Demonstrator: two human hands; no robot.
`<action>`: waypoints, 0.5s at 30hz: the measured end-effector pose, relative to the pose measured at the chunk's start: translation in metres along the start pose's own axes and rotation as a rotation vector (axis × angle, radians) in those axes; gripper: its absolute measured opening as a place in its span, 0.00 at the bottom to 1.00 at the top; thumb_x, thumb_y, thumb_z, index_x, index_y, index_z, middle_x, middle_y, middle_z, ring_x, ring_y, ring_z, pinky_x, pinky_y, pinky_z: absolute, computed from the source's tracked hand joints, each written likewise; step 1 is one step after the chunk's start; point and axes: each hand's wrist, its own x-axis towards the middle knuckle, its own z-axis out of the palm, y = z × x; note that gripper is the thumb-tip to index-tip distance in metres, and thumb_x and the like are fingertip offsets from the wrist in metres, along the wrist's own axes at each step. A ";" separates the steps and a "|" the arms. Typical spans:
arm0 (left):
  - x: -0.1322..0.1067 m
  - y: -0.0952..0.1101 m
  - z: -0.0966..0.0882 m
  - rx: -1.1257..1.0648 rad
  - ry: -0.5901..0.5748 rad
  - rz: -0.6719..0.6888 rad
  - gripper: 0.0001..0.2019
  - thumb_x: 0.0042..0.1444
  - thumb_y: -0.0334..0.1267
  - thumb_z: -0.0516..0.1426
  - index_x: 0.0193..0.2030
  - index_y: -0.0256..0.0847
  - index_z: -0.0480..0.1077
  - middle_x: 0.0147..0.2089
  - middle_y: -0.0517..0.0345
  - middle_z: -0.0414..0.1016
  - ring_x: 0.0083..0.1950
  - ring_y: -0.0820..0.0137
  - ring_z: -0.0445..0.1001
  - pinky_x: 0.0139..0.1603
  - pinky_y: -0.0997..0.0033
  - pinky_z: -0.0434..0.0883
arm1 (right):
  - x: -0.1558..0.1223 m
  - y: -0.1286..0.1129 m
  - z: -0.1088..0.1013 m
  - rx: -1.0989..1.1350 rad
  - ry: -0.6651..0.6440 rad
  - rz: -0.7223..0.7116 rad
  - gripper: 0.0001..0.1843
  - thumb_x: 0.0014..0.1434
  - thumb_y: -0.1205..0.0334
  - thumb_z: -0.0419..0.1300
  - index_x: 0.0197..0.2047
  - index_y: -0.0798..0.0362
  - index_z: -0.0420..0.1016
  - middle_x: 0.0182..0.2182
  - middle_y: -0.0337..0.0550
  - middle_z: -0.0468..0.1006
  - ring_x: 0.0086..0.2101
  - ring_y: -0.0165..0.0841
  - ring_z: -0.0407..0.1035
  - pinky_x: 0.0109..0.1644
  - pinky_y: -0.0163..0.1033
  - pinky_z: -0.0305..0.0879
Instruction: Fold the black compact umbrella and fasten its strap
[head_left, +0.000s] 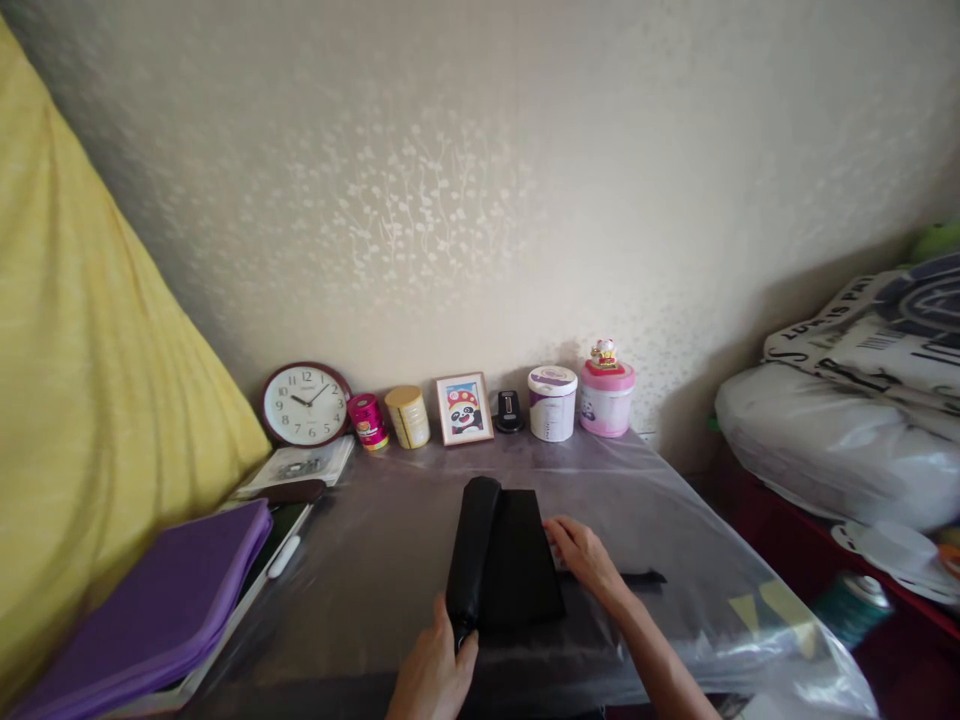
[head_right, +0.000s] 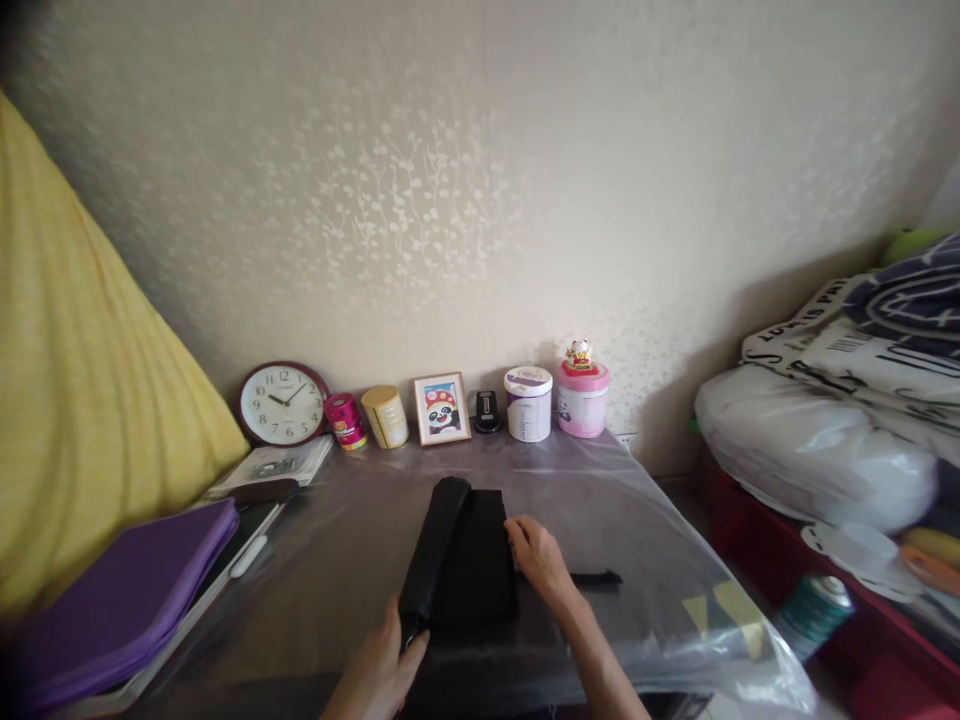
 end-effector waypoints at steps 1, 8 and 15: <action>0.000 -0.001 0.001 0.034 0.002 0.015 0.27 0.57 0.44 0.45 0.60 0.30 0.45 0.41 0.44 0.74 0.37 0.68 0.75 0.40 0.73 0.66 | -0.001 -0.002 0.001 -0.032 -0.008 -0.007 0.19 0.56 0.51 0.46 0.26 0.54 0.70 0.22 0.40 0.72 0.23 0.30 0.67 0.29 0.33 0.61; 0.007 -0.005 0.006 0.166 0.010 0.033 0.28 0.58 0.42 0.43 0.61 0.29 0.42 0.42 0.44 0.74 0.41 0.65 0.74 0.39 0.71 0.65 | -0.004 -0.003 0.012 -0.092 -0.024 0.029 0.18 0.55 0.50 0.47 0.30 0.54 0.70 0.23 0.41 0.73 0.22 0.30 0.66 0.23 0.32 0.57; 0.005 -0.003 0.005 0.243 0.031 0.031 0.30 0.57 0.42 0.43 0.62 0.26 0.42 0.44 0.41 0.73 0.44 0.63 0.73 0.41 0.69 0.64 | 0.010 0.002 0.026 -0.132 0.043 0.057 0.12 0.48 0.58 0.56 0.34 0.56 0.73 0.29 0.45 0.75 0.32 0.36 0.69 0.34 0.36 0.62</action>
